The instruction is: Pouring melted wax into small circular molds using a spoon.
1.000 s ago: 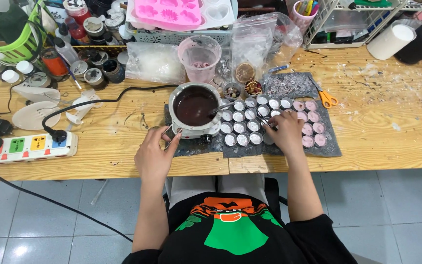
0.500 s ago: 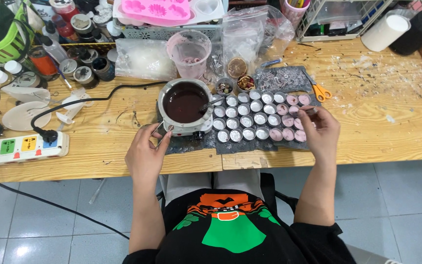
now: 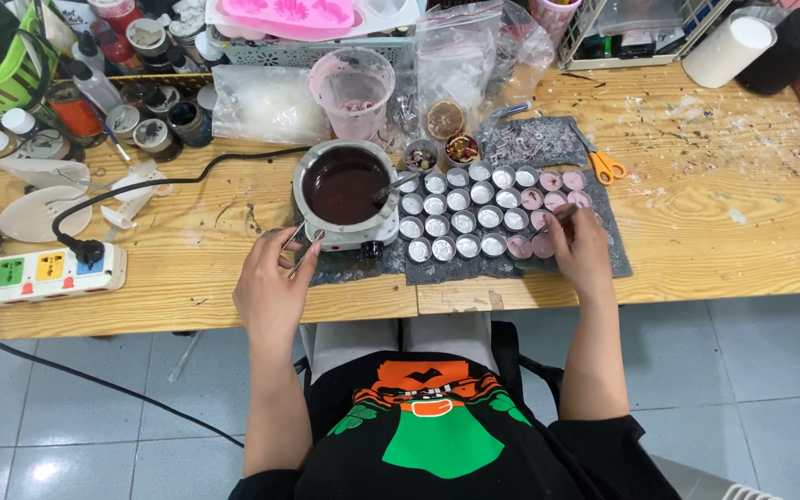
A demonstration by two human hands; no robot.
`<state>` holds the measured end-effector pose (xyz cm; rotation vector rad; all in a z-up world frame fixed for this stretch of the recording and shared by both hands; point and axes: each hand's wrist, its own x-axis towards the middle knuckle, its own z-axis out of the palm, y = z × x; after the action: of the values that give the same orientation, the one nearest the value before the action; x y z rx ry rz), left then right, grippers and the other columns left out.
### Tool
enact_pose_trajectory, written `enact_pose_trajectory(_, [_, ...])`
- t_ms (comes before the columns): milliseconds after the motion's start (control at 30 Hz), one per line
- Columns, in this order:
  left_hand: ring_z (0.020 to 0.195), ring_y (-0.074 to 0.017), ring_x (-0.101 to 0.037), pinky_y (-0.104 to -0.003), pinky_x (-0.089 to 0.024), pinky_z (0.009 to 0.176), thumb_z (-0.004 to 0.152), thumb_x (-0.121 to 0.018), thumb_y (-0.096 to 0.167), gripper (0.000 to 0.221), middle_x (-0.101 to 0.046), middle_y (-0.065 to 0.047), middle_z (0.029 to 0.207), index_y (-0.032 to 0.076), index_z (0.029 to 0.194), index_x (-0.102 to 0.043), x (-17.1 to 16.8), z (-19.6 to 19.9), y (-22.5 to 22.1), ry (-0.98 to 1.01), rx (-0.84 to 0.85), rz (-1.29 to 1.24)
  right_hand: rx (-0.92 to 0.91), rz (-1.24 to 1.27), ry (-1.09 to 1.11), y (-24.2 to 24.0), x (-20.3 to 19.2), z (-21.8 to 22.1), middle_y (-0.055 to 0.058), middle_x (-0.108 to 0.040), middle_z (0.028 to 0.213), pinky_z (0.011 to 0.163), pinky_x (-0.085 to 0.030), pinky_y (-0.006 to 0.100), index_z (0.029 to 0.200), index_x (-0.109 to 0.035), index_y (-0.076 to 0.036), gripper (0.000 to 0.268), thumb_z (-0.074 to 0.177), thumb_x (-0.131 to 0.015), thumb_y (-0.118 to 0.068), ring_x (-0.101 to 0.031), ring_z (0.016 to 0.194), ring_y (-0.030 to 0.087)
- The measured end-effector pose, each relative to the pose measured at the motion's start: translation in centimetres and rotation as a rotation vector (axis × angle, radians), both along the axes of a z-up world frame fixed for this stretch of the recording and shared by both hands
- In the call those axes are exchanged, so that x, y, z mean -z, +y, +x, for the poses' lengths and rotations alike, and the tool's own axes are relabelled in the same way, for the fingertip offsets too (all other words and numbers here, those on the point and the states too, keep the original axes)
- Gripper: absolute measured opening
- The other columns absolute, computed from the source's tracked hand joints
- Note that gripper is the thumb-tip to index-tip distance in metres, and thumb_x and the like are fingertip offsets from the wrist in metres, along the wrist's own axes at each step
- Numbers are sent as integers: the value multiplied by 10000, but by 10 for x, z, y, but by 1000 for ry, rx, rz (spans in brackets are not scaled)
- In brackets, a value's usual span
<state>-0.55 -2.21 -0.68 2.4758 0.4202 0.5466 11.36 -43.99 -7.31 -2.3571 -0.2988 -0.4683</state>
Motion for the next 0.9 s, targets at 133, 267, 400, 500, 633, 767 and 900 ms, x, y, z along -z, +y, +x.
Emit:
enact_pose_trajectory(133, [774, -117, -663, -317, -534, 654, 886, -799, 386, 409, -722, 38, 1001, 153, 1214, -724, 0, 1, 0, 23, -4, 22, -45, 77, -41, -10, 18, 12, 132, -667, 893, 677, -489, 318, 1050, -606, 11, 138, 1045, -704, -86, -643, 747, 220])
enact_pose_trajectory(267, [785, -117, -667, -320, -536, 662, 882, -791, 385, 410, -722, 37, 1011, 155, 1214, -724, 2, 1, 0, 36, -11, 14, -115, 237, -38, -13, 23, 17, 82, -659, 893, 665, -498, 273, 1142, -566, -3, 112, 1064, -624, -57, -645, 757, 133])
enact_pose_trajectory(400, [793, -119, -667, -320, -535, 670, 880, -790, 386, 409, -723, 38, 1014, 154, 1211, -724, 2, 1, 0, 38, -9, 26, -100, 323, 16, -22, 33, 21, 33, -610, 851, 608, -455, 245, 1176, -545, -26, 119, 1076, -606, -46, -576, 709, 83])
enact_pose_trajectory(500, [792, -118, -670, -322, -537, 670, 878, -793, 396, 425, -721, 30, 1017, 147, 1216, -723, 3, 1, 2, 26, 5, 20, -109, 486, 75, -32, 39, 26, 5, -588, 884, 630, -467, 221, 1209, -517, -40, 139, 1095, -592, -66, -548, 743, 62])
enact_pose_trajectory(633, [793, -134, -668, -331, -535, 666, 878, -790, 393, 413, -723, 26, 987, 145, 1204, -732, 0, 2, 2, 18, 2, 12, -127, 482, -14, -25, 26, 29, 18, -583, 934, 644, -443, 221, 1221, -499, -25, 135, 1115, -577, -57, -541, 764, 67])
enact_pose_trajectory(767, [775, -132, -676, -330, -537, 642, 878, -781, 406, 433, -718, 19, 971, 136, 1211, -721, 3, 4, 7, 66, 15, 11, -162, 668, -157, 28, -11, 23, 30, -586, 991, 709, -470, 223, 1235, -482, -32, 124, 1145, -567, -42, -559, 810, 72])
enact_pose_trajectory(900, [760, -133, -670, -332, -532, 644, 884, -765, 412, 436, -713, 18, 966, 139, 1220, -719, 1, 2, 7, -8, 45, -2, -344, 653, -374, 114, -37, 21, 62, -570, 1001, 685, -484, 246, 1196, -483, -34, 151, 1093, -586, 7, -560, 792, 115])
